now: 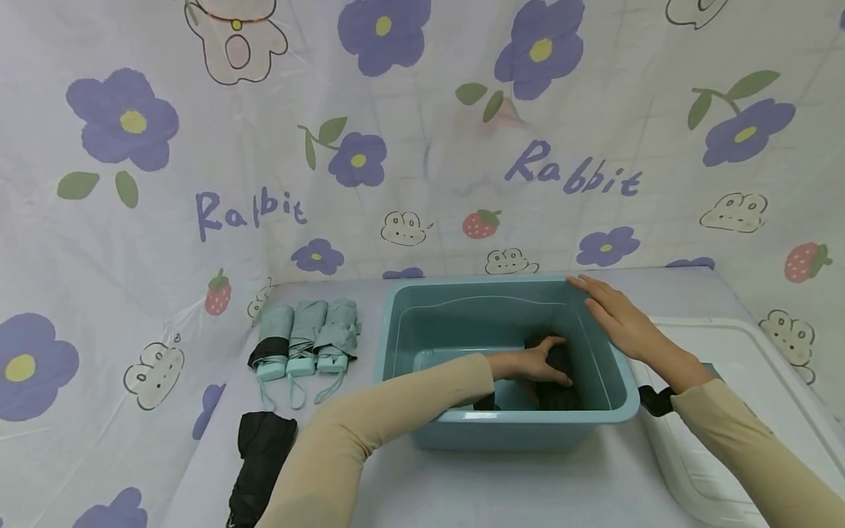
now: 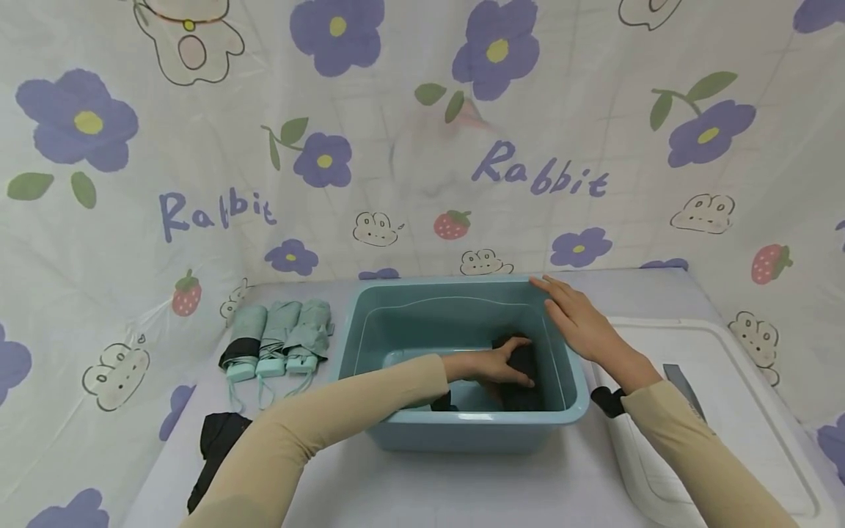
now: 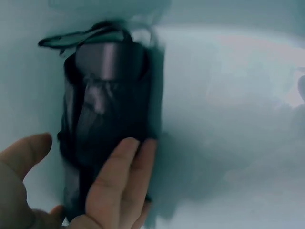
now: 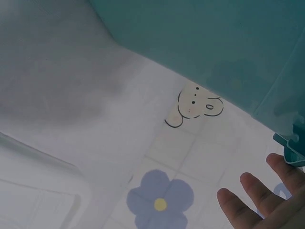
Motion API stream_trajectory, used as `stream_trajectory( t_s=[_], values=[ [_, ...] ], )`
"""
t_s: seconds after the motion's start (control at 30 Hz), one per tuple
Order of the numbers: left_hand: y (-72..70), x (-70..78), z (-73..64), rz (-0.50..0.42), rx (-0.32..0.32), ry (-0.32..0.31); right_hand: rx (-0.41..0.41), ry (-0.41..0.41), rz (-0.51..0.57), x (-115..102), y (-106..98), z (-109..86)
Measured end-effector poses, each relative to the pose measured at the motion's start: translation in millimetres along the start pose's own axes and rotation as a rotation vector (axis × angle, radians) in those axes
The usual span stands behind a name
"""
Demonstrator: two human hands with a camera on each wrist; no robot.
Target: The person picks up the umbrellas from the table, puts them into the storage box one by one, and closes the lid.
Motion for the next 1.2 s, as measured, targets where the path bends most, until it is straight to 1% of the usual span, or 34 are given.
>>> stream_trajectory(
  t_s=[0.13, 0.17, 0.23, 0.3, 0.37, 0.4, 0.43, 0.6, 0.7, 0.77, 0.93, 1.1, 1.2],
  values=[
    [-4.0, 5.1, -5.5, 0.082, -0.064, -0.015, 0.002, -0.008, -0.003, -0.2, -0.1, 0.2],
    [-5.1, 6.5, -7.2, 0.119, -0.076, -0.025, 0.002, -0.011, -0.003, -0.2, 0.1, 0.2],
    [-7.0, 9.0, -10.1, 0.142, -0.107, -0.063, 0.001, -0.015, -0.002, -0.1, 0.2, -0.1],
    [-9.4, 12.0, -13.3, 0.205, -0.117, -0.098, 0.001, -0.016, 0.001, 0.2, 0.2, -0.4],
    [-12.0, 14.6, -16.4, 0.275, -0.112, -0.116, 0.000, -0.012, 0.004, 0.3, -0.1, -0.7],
    [-13.2, 15.6, -17.8, 0.276, -0.112, -0.127, -0.001, -0.009, 0.004, 0.1, -0.3, -0.8],
    [-14.6, 16.7, -19.2, 0.305, -0.109, -0.125, -0.001, -0.008, 0.006, 0.0, -0.3, -0.7],
    [-19.7, 23.1, -26.5, 0.410, -0.118, -0.069, -0.010, -0.008, 0.007, -1.4, 0.3, -0.3],
    [-21.0, 27.6, -31.0, 0.452, -0.123, -0.039, -0.009, -0.011, 0.009, -1.6, -0.4, -0.6],
    [-20.9, 30.1, -34.8, 0.475, -0.126, -0.031, -0.011, -0.007, 0.010, -1.4, -0.7, -0.6],
    [-19.2, 35.8, -45.1, 0.508, -0.141, -0.002, -0.021, 0.002, 0.003, -0.2, -0.5, 0.0],
    [-21.1, 40.2, -51.9, 0.557, -0.139, 0.062, -0.012, 0.000, 0.009, 1.3, 0.6, -0.1],
    [-24.4, 40.7, -54.2, 0.564, -0.141, 0.098, -0.012, 0.005, 0.018, 1.9, 1.3, -0.8]
  ],
)
Point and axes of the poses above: each hand's wrist, its own z-axis towards the middle knuckle, its own y-axis out of the palm, x = y × z, the point moved 3 cm from there along z, towards the middle knuckle, and after that the axes turned 2 degrees about z, right-handed, at the moved point
